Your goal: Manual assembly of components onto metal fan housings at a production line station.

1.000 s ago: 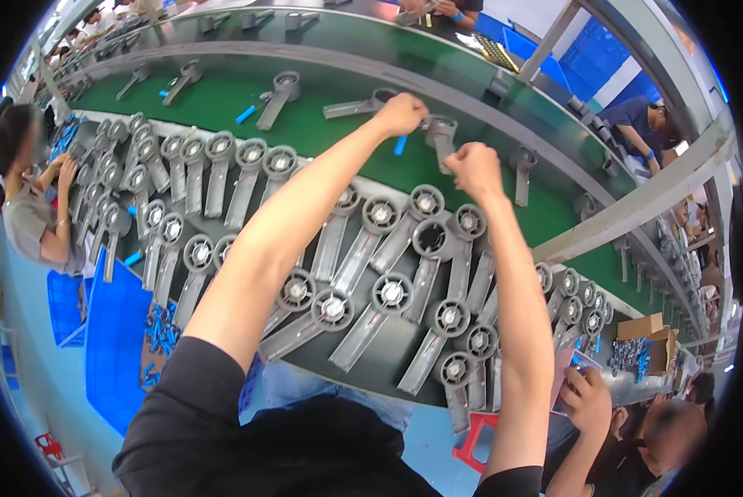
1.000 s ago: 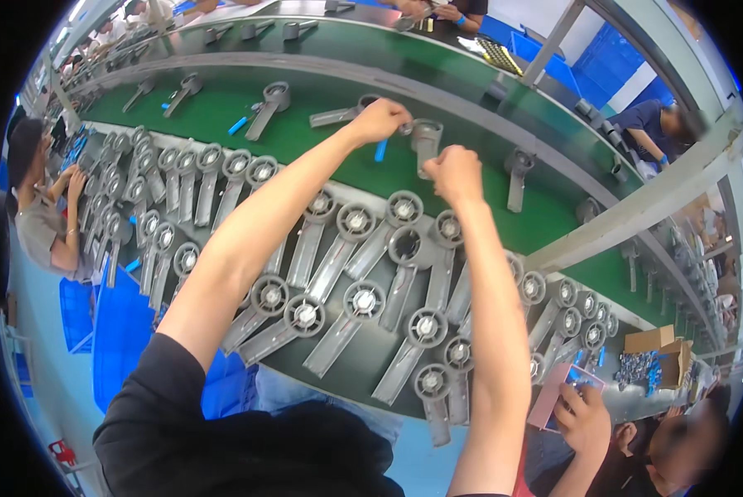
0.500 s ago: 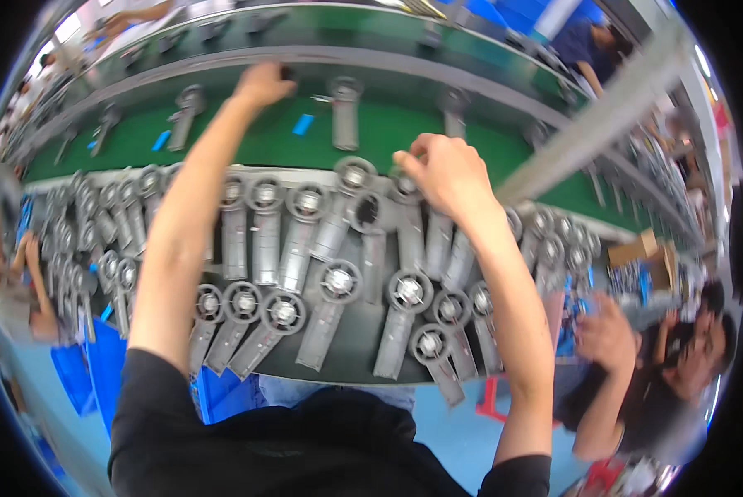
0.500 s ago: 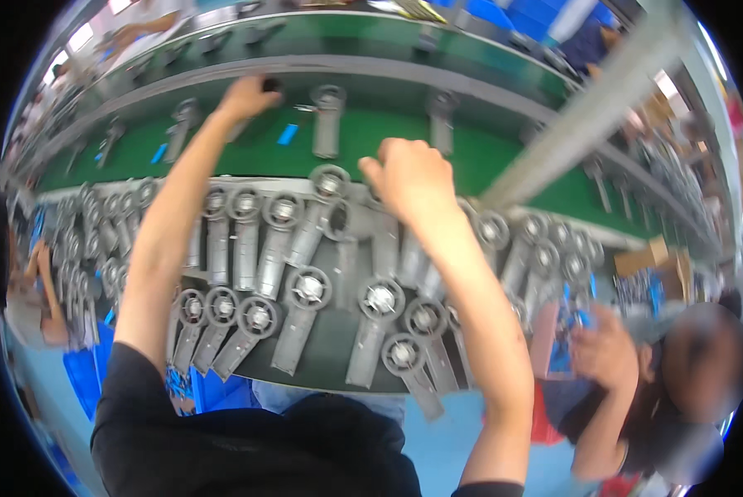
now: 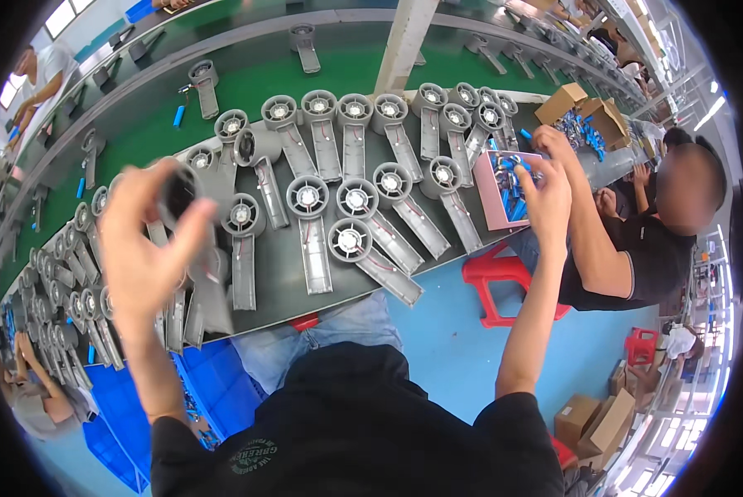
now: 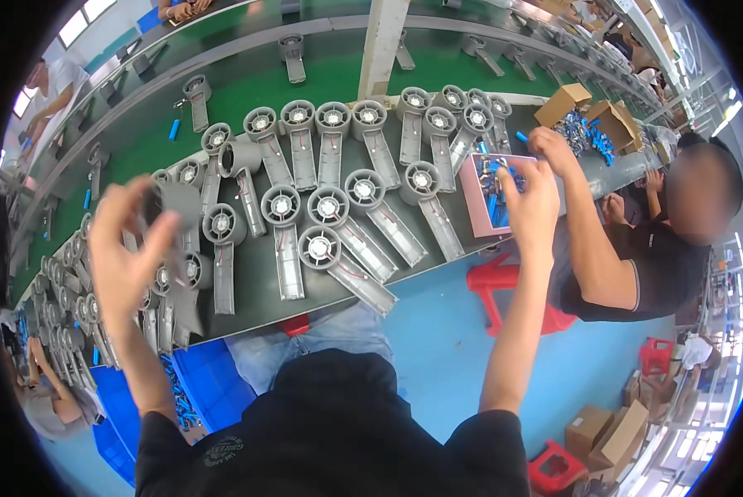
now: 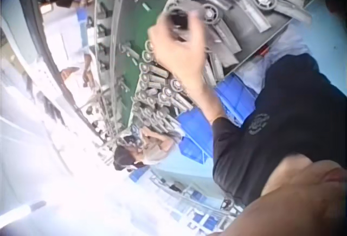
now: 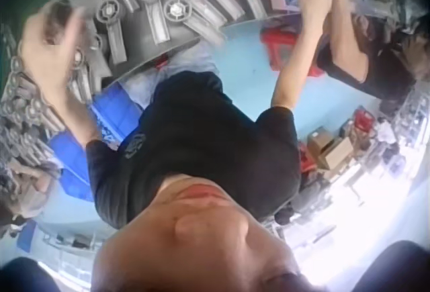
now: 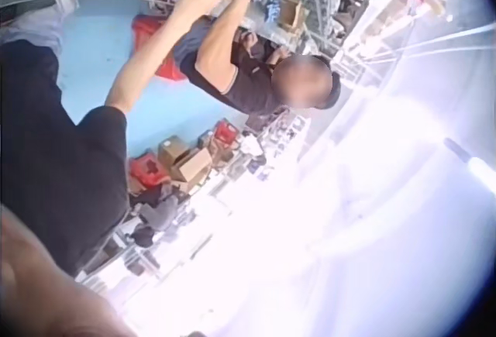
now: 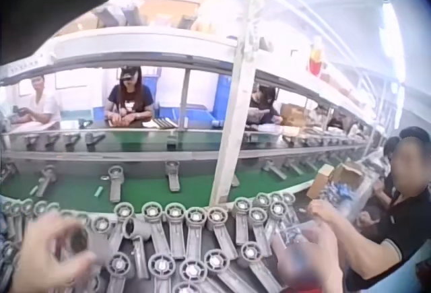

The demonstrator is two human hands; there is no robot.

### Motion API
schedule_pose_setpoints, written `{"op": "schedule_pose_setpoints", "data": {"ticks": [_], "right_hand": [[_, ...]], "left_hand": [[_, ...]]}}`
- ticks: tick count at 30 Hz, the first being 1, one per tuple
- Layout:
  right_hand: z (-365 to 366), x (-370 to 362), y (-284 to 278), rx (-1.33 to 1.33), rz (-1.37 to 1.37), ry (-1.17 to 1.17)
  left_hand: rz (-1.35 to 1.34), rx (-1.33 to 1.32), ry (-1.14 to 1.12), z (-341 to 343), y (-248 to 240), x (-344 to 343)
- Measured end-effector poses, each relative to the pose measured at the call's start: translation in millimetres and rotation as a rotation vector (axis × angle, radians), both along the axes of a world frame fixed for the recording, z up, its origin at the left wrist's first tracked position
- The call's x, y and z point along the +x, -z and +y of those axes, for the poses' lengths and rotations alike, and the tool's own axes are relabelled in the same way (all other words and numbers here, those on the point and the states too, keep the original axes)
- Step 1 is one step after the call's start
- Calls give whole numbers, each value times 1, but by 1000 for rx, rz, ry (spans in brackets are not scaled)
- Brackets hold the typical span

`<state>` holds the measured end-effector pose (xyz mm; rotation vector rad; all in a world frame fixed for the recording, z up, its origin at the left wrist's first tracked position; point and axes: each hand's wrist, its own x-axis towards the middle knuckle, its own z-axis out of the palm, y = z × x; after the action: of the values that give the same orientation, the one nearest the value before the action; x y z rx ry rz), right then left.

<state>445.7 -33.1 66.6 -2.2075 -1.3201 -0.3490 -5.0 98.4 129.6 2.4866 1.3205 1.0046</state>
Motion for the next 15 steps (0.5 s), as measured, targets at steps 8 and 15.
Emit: {"op": "schedule_pose_setpoints", "data": {"ticks": [8,15], "right_hand": [[10,51,10,-112,-135,-105],[-6,42,-24,133,344,-146]], "left_hand": [[-33,-102,-62,-61,82,41],[12,-88,-43,-58,121,49]]}}
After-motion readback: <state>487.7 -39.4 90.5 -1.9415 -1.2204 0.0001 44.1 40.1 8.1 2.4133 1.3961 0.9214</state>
